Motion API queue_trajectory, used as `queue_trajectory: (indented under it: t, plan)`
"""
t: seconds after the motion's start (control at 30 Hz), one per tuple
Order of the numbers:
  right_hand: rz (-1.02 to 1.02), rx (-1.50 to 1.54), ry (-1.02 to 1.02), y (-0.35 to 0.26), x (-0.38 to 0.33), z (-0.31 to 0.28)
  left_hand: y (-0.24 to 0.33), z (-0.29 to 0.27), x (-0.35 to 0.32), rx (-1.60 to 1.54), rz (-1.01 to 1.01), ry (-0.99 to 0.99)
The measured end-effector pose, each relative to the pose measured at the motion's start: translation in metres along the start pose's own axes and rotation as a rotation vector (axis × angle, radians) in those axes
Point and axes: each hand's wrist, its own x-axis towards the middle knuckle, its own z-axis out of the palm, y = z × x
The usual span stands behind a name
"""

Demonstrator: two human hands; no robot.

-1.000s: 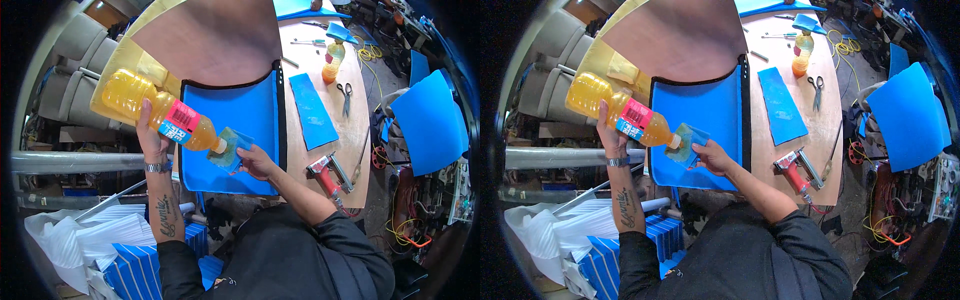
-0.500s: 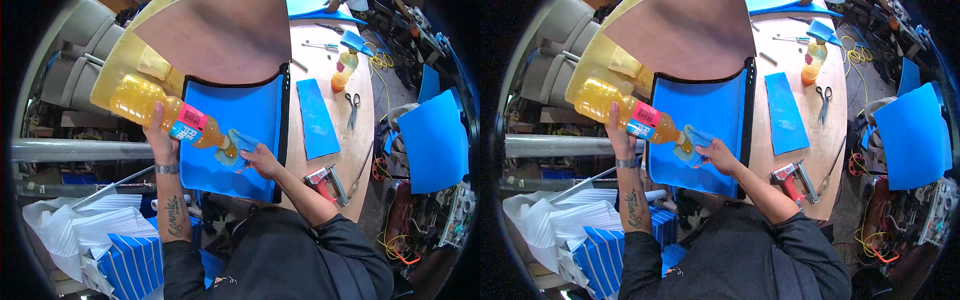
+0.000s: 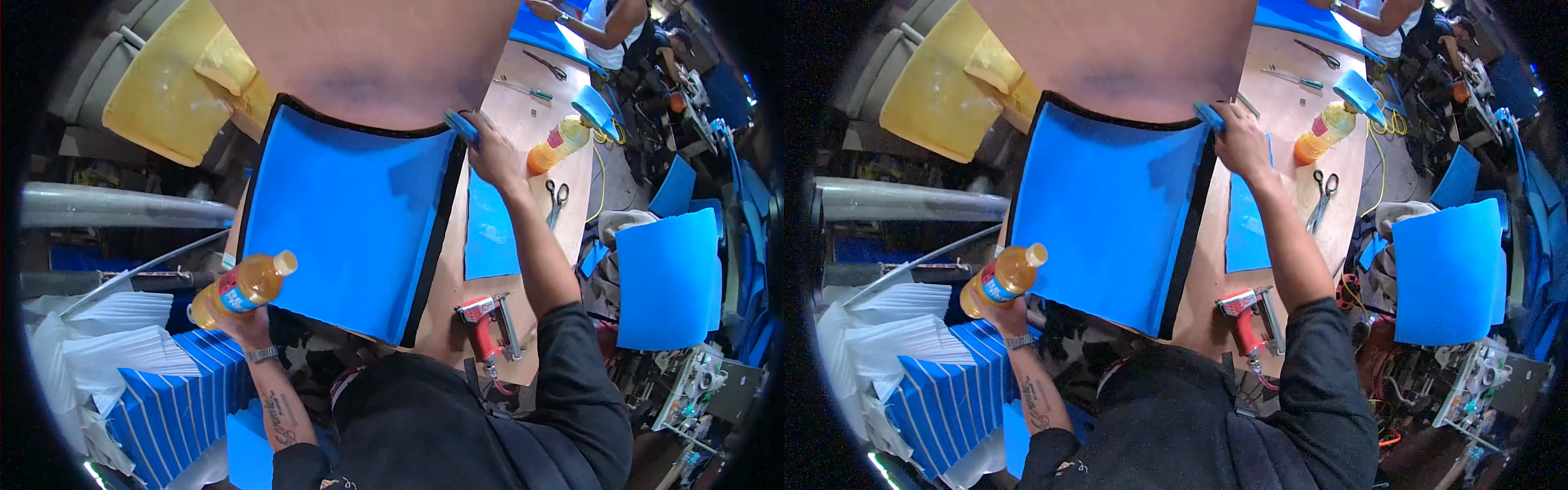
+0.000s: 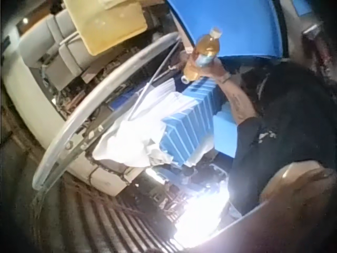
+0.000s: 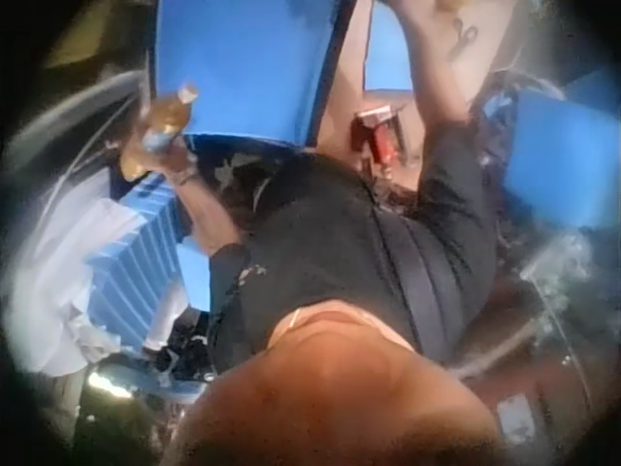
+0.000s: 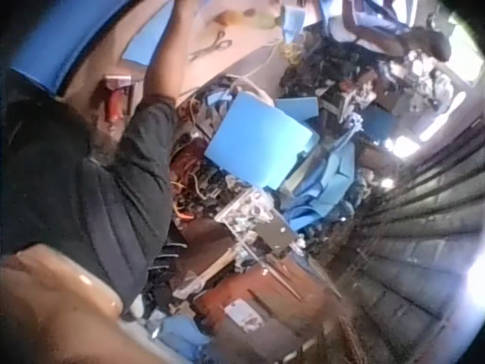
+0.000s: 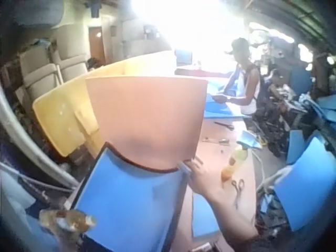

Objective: The person trims a blue foam piece with a knife, then applies a yellow liquid from a bottle onto the foam using a sponge. They rub the liquid into the foam surface and edges, then pour more liquid directly onto the foam. Finally, they place the treated foam piece onto a stack of similar items.

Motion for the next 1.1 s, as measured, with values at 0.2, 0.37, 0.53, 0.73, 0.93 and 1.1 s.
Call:
queue_trajectory:
  t: [0.2, 0.37, 0.53, 0.73, 0.93, 1.1]
  plan:
    - [-0.156, -0.352, -0.556, -0.021, -0.039, 0.039, -0.006, -0.044, 0.006, -0.529, -0.466, 0.085]
    - [-0.058, -0.219, -0.676, -0.054, -0.031, 0.005, 0.008, -0.042, -0.003, -0.515, -0.478, 0.161]
    - [0.005, -0.311, -0.378, 0.002, 0.025, 0.022, -0.009, -0.041, 0.002, -0.55, -0.502, 0.059]
    - [-0.314, -0.141, -0.83, -0.077, -0.131, 0.015, 0.001, -0.026, -0.005, -0.571, -0.522, 0.108]
    - [-0.142, -0.195, -0.268, -0.018, -0.033, 0.018, -0.009, -0.017, -0.001, -0.598, -0.495, -0.016]
    - [-0.429, -0.277, -0.5, -0.086, -0.194, 0.042, -0.009, -0.016, -0.008, -0.605, -0.525, -0.028]
